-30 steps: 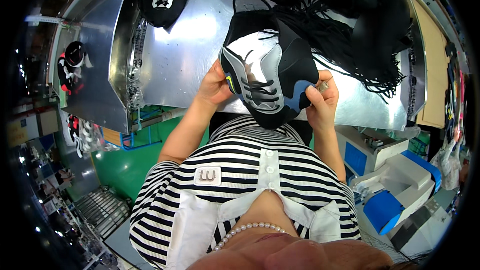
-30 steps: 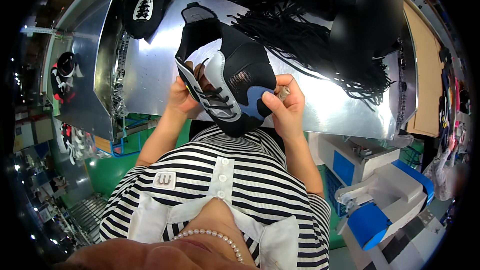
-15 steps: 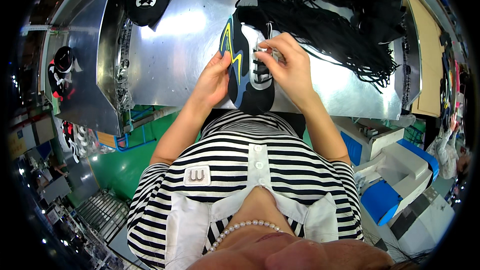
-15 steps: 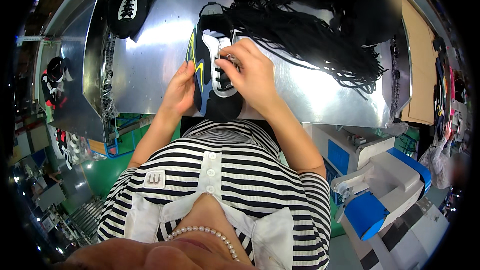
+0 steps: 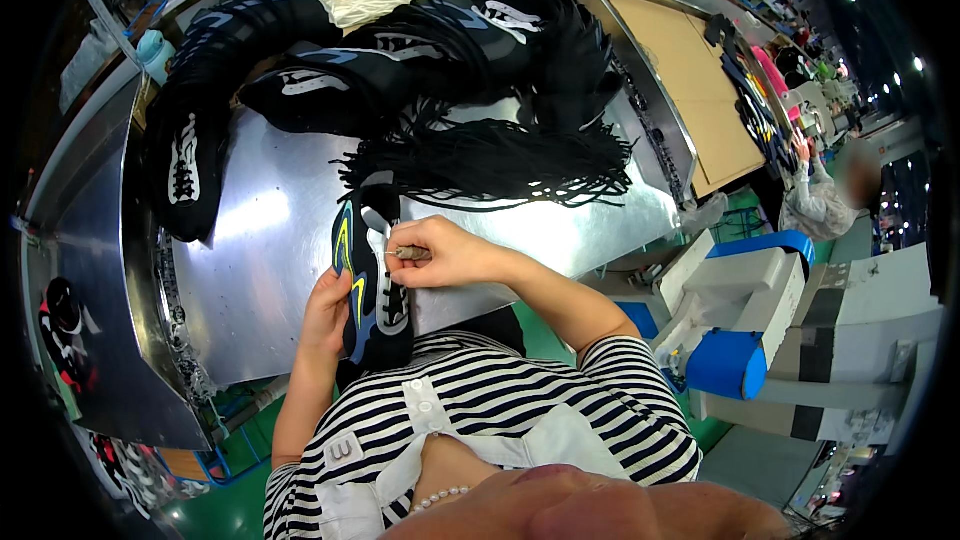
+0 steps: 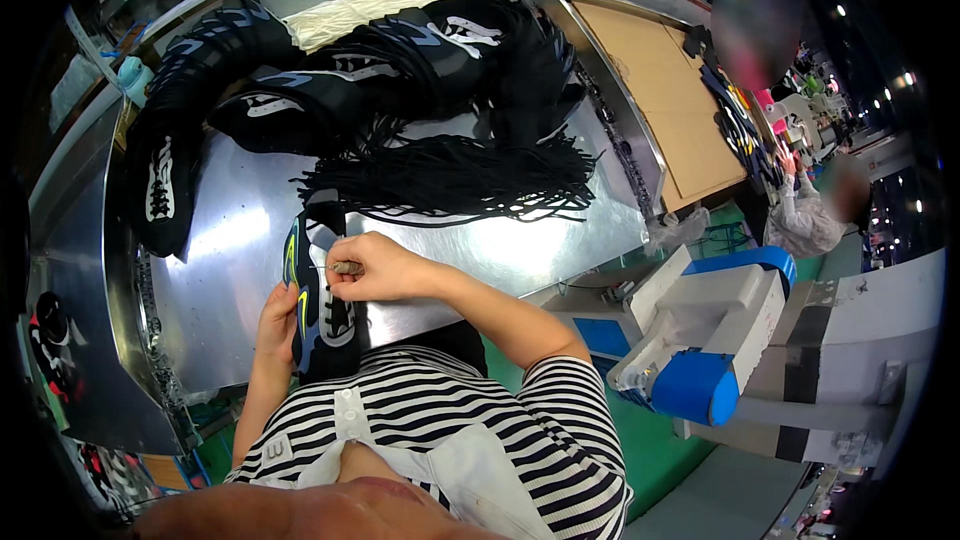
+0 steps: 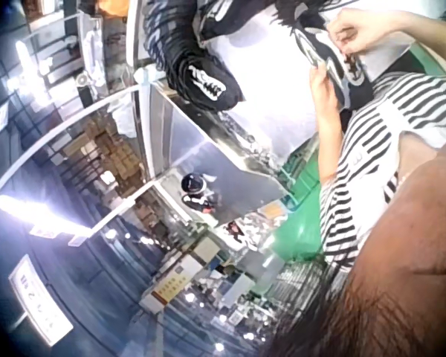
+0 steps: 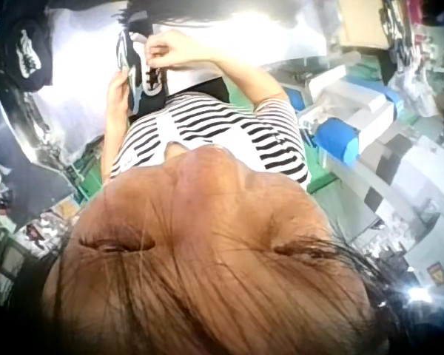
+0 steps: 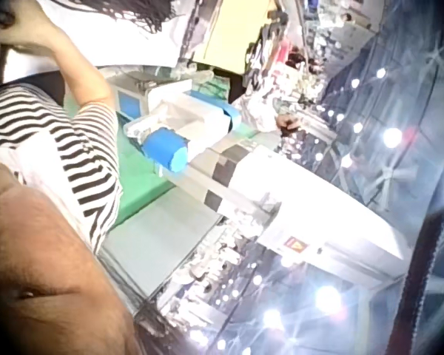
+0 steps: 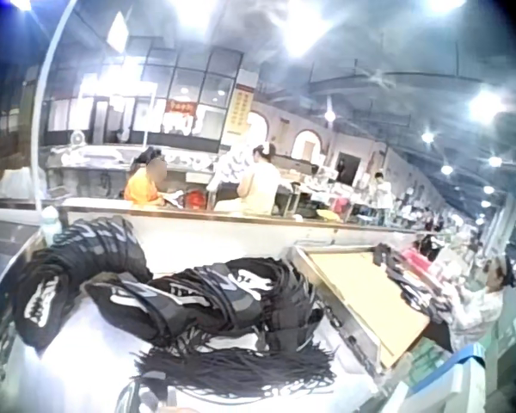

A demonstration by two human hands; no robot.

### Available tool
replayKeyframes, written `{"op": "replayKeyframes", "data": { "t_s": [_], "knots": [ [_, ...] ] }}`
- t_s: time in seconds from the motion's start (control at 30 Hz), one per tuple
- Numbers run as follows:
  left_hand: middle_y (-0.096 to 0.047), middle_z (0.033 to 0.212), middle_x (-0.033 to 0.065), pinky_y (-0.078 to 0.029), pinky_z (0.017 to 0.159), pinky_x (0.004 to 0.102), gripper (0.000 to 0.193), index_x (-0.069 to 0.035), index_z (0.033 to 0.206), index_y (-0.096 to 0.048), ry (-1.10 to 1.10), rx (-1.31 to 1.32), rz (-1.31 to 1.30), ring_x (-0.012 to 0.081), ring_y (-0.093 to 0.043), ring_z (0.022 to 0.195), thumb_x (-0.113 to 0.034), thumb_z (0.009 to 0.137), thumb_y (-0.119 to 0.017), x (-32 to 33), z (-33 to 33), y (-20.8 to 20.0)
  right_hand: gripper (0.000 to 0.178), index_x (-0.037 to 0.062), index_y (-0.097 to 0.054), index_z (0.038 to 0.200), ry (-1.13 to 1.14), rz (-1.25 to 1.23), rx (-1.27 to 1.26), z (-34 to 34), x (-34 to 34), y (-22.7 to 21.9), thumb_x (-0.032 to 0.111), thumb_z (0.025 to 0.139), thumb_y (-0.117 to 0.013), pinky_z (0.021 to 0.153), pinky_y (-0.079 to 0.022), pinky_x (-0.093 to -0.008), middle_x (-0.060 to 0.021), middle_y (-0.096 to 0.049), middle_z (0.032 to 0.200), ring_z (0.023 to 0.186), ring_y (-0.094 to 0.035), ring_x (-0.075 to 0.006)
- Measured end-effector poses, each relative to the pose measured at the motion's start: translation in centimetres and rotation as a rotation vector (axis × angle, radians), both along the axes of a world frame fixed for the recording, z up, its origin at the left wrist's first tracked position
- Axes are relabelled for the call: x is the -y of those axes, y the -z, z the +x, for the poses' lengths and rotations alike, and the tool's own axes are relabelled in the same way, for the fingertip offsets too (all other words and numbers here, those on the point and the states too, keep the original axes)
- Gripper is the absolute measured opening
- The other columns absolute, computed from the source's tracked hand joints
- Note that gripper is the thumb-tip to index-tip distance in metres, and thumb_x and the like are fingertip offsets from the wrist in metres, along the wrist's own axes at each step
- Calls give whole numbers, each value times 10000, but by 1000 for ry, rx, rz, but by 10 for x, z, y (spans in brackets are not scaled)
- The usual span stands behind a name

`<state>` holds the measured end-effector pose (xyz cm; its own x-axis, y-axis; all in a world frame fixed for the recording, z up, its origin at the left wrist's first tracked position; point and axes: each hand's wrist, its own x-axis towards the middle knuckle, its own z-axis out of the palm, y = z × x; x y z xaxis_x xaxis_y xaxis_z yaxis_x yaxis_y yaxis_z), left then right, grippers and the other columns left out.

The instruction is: The person laces an athletic shoe by hand, pulling the laces through the eyelets and checking for even tension.

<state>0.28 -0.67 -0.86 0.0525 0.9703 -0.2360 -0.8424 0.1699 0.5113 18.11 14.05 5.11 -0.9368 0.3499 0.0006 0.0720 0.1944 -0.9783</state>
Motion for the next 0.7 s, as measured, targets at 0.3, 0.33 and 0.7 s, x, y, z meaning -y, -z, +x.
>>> {"op": "replayKeyframes", "data": {
  "t_s": [0.3, 0.33, 0.7],
  "knots": [
    [-643, 1184, 174, -562, 893, 415, 438, 16, 1302, -495, -85, 146, -42, 276, -674, 1014, -256, 967, -569, 15, 1, 25, 104, 29, -642, 851, 17, -50, -112, 4, 7, 2, 104, 829, -710, 724, -441, -254, -26, -581, 845, 787, -547, -113],
    [-645, 1179, 172, -565, 877, 414, 430, 10, 1301, -500, -134, 155, -66, 275, -677, 992, -277, 983, -531, 20, -3, 27, 99, 28, -645, 863, 83, -27, -143, -2, 10, 5, 107, 848, -702, 760, -450, -266, -34, -586, 859, 813, -566, -120],
    [-629, 1228, 112, -497, 983, 397, 354, -36, 1314, -500, -231, 239, 189, 219, -625, 1101, -219, 1012, -501, 6, -16, 19, 254, 155, -453, 887, 677, -783, -630, -27, 23, 39, 14, 876, -664, 454, -276, -155, 67, -459, 801, 623, -408, 7]
  ]
}}
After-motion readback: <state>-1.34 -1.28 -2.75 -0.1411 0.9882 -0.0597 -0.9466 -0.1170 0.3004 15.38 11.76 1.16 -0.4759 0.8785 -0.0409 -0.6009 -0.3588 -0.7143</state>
